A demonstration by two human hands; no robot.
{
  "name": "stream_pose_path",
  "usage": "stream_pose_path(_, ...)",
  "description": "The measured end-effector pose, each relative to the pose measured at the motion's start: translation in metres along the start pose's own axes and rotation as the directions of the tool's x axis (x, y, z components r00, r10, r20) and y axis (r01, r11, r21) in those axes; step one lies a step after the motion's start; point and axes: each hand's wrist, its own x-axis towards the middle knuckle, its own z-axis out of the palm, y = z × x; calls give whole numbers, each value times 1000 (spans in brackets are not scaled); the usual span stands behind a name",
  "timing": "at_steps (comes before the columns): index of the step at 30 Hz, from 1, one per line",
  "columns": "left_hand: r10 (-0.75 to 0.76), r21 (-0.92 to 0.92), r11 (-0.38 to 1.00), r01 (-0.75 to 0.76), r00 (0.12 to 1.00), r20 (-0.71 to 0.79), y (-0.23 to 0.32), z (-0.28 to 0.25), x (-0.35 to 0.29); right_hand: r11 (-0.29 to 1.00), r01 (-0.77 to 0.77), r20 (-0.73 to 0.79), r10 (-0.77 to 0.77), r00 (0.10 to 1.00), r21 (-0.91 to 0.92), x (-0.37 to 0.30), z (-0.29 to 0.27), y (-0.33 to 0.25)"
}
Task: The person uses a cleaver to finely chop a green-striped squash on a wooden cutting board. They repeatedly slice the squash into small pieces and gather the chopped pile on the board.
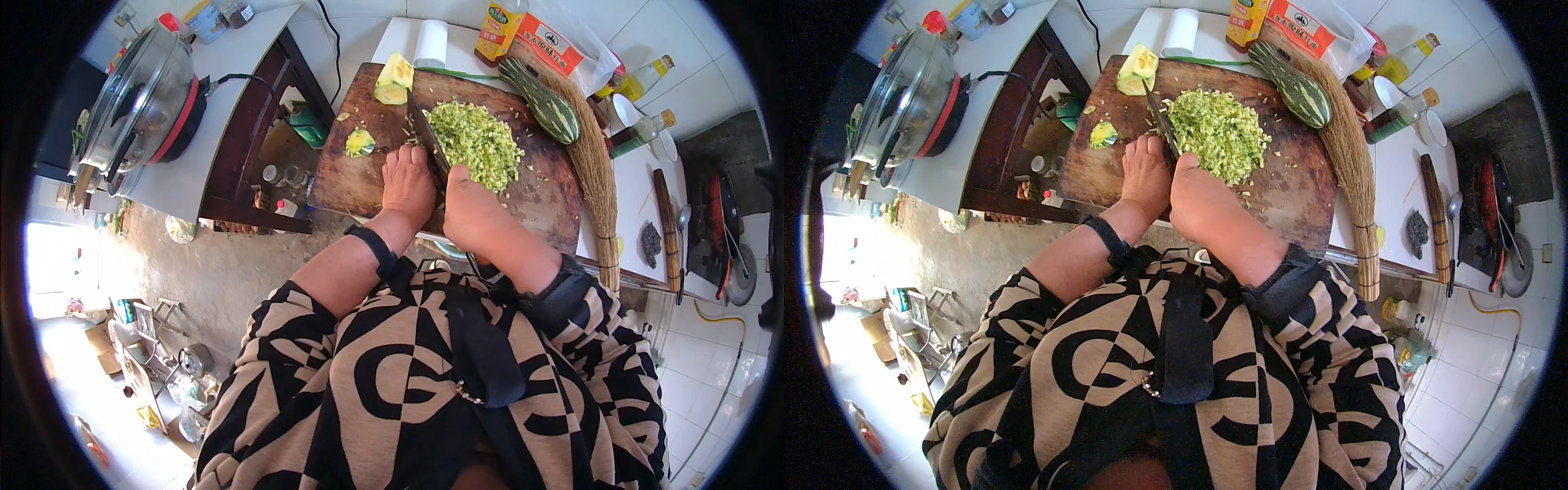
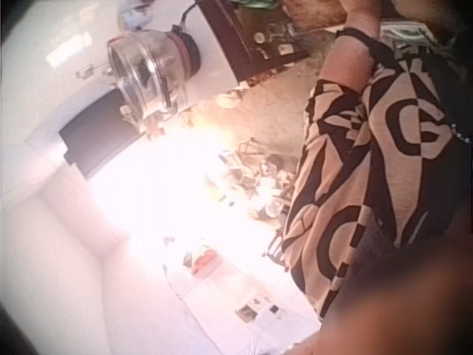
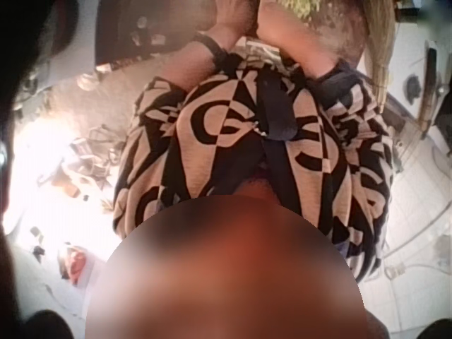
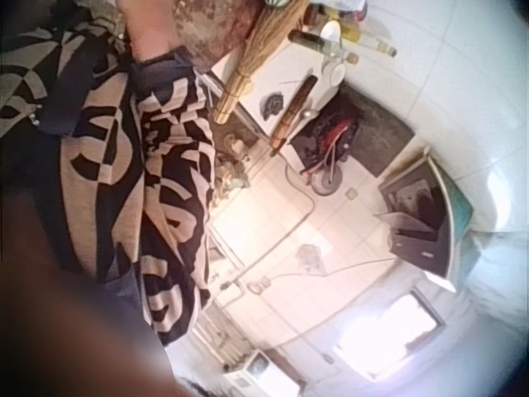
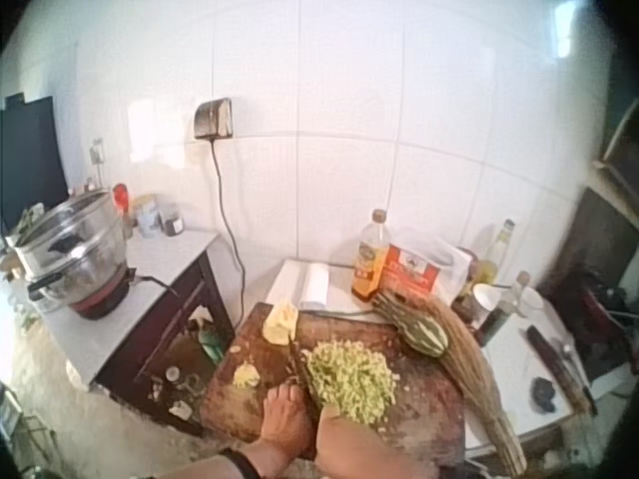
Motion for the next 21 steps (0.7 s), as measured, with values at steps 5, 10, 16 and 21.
stream_pose_path(5,6,-106,994,-15,996,-84,-6,6,-2,990,-111,-60,116,991,83,-5,-6,0)
stream_pose_path(10,-29,-133,991,18,996,-80,-7,7,-3,998,20,-3,-20,1000,51,-15,-14,-3)
stream_pose_path(16,4,-34,999,-4,1000,-2,-2,2,-4,1000,-16,46,15,999,17,3,-7,-7)
stream_pose_path(21,-8,-66,998,6,1000,-26,-6,4,-2,991,-88,-62,94,994,97,5,0,-5)
